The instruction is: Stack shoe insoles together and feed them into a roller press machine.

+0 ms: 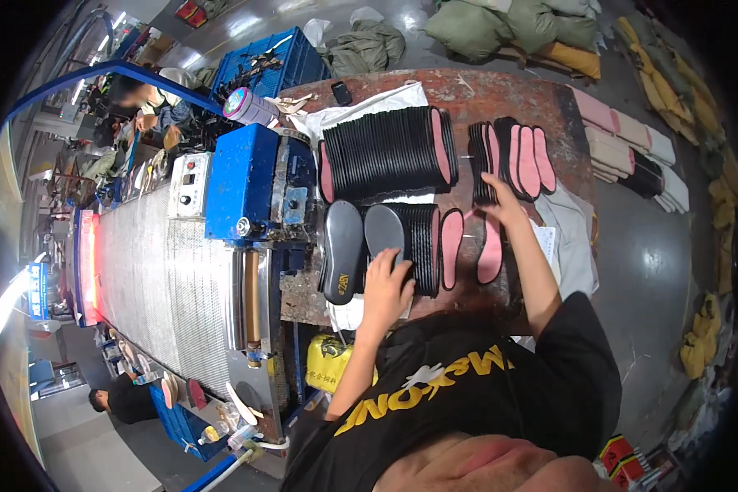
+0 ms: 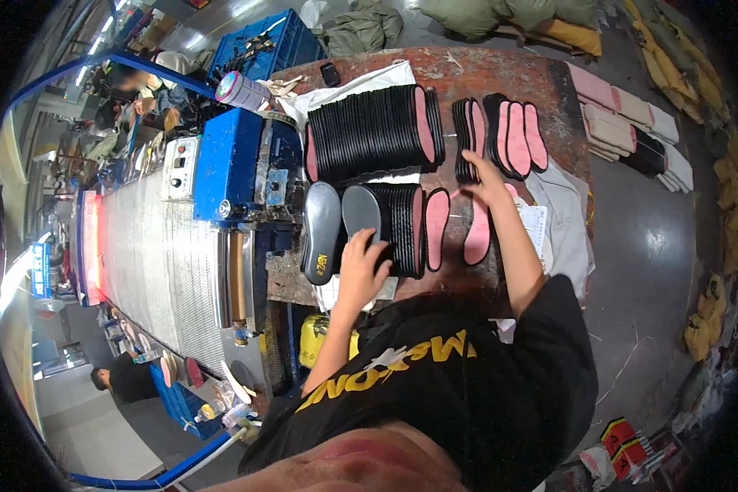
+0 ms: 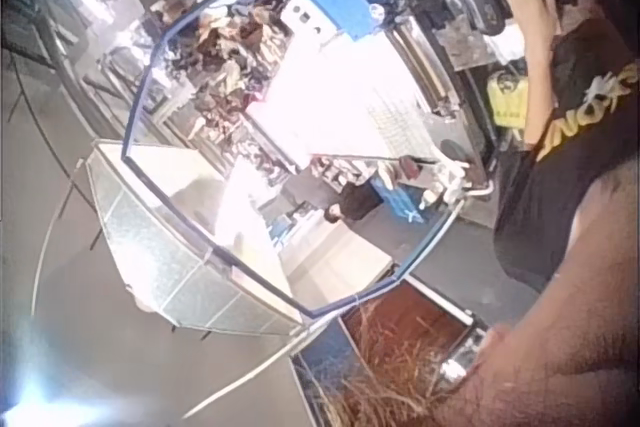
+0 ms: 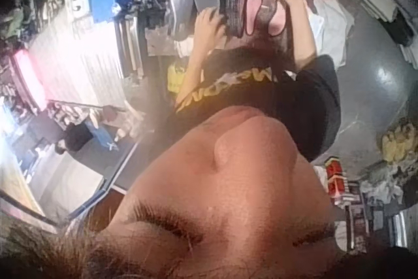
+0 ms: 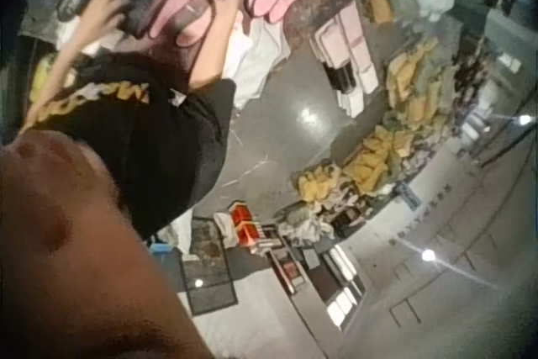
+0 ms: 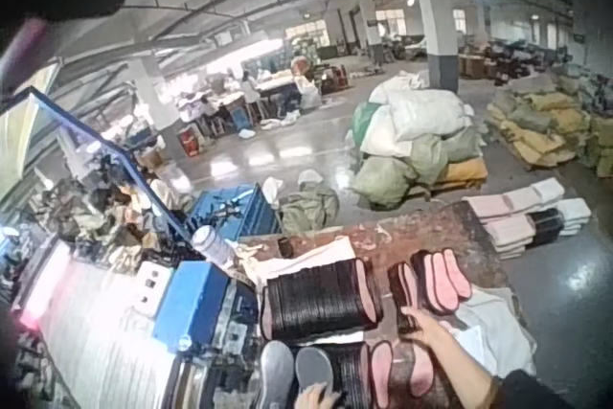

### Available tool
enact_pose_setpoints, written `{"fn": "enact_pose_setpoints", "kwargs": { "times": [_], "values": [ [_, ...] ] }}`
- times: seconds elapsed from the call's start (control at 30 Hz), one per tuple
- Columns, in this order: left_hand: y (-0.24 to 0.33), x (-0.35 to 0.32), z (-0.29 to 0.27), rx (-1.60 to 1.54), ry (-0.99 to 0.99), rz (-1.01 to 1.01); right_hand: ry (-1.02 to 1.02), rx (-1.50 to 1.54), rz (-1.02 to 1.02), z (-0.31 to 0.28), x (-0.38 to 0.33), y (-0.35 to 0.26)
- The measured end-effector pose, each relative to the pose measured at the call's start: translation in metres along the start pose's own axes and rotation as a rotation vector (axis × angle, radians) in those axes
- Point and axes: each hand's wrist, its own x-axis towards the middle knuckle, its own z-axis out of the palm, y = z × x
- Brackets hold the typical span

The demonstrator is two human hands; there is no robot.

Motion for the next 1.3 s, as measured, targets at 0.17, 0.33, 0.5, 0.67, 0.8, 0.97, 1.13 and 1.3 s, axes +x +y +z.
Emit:
{"fn": "enact_pose_setpoints", "kwargs": {
  "times": [0.17,0.33,0.5,0.67,0.8,0.97,1.13,1.3],
  "values": [
    [0.018,0.033,-0.036,-0.367,0.168,0.052,-0.56,0.217,0.049,0.029,-0.142,-0.014],
    [0.064,0.05,-0.103,-0.72,0.148,0.06,-0.744,-0.319,0.059,0.069,-0.226,0.011],
    [0.074,0.021,-0.101,-0.504,0.081,0.084,-0.796,-0.35,0.107,0.108,-0.292,0.044],
    [0.069,-0.001,-0.108,-0.557,0.082,0.057,-0.665,-0.361,-0.019,0.113,-0.305,0.071],
    [0.092,-0.008,-0.121,-0.5,0.164,0.139,-0.579,-0.758,-0.529,0.126,-0.304,0.071],
    [0.141,-0.038,-0.144,-0.26,0.344,0.433,-0.603,-1.041,-0.771,0.174,-0.316,0.041],
    [0.126,-0.061,-0.186,-0.163,0.542,0.516,-0.322,-1.161,-0.925,0.182,-0.298,-0.004],
    [0.084,-0.086,-0.187,-0.044,0.413,0.18,-0.204,-1.658,-1.378,0.187,-0.328,-0.06]
  ]
}}
